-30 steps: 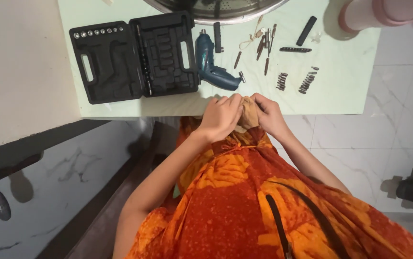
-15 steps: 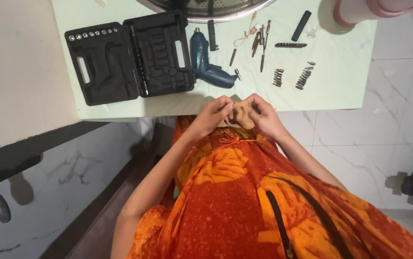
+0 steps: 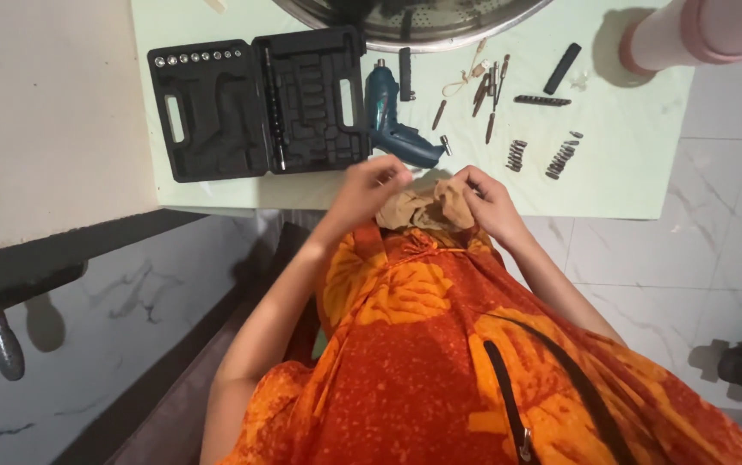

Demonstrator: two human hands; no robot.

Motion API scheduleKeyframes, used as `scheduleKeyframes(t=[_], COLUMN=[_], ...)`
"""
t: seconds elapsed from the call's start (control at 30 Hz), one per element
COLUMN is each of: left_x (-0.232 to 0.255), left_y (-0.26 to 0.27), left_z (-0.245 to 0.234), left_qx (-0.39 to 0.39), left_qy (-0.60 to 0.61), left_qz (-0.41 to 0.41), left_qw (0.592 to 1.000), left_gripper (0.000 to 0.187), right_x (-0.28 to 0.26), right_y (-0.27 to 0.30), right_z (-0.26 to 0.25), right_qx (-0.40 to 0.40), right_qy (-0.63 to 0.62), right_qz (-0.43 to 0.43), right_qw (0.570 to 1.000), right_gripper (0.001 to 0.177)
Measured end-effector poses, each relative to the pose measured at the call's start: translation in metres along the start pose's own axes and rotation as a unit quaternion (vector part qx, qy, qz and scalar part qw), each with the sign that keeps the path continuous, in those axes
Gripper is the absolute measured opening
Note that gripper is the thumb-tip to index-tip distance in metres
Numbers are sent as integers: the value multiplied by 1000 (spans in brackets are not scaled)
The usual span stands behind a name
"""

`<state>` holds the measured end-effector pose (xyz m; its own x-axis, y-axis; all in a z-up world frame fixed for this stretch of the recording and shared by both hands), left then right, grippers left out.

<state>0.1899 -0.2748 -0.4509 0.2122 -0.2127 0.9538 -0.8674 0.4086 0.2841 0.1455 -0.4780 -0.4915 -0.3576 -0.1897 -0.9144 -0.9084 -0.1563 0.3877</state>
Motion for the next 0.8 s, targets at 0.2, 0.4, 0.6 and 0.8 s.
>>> scheduleKeyframes(t=[0.2, 0.4, 0.6, 0.8], left_x=[21, 33, 28, -4], left_y=[-19, -49, -97, -121], left_z=[-20, -8, -20, -39], left_qx=[70, 73, 78, 225], left_qy=[-28, -90, -234, -392], left_qz=[52, 82, 145, 79], left_qw=[996, 990, 958, 889], left_gripper=[14, 13, 14, 48], right_x=[-75, -78, -40, -14], right_y=[-14, -41, -72, -79], right_z=[0, 6, -20, -38], right_qx=[33, 31, 89, 102], right_qy=[122, 22, -27, -25], right_qz=[-83, -123, -17, 52], right_qw=[988, 992, 995, 993], right_gripper=[32, 28, 17, 22])
Point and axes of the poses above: each hand's wrist, its own y-axis away from the middle knuckle, its own z-axis out of the palm, x = y × z, the point moved 8 cm from there along -y, towards the middle knuckle, and after that the axes turned 3 degrees about x, right-handed, at the moved point
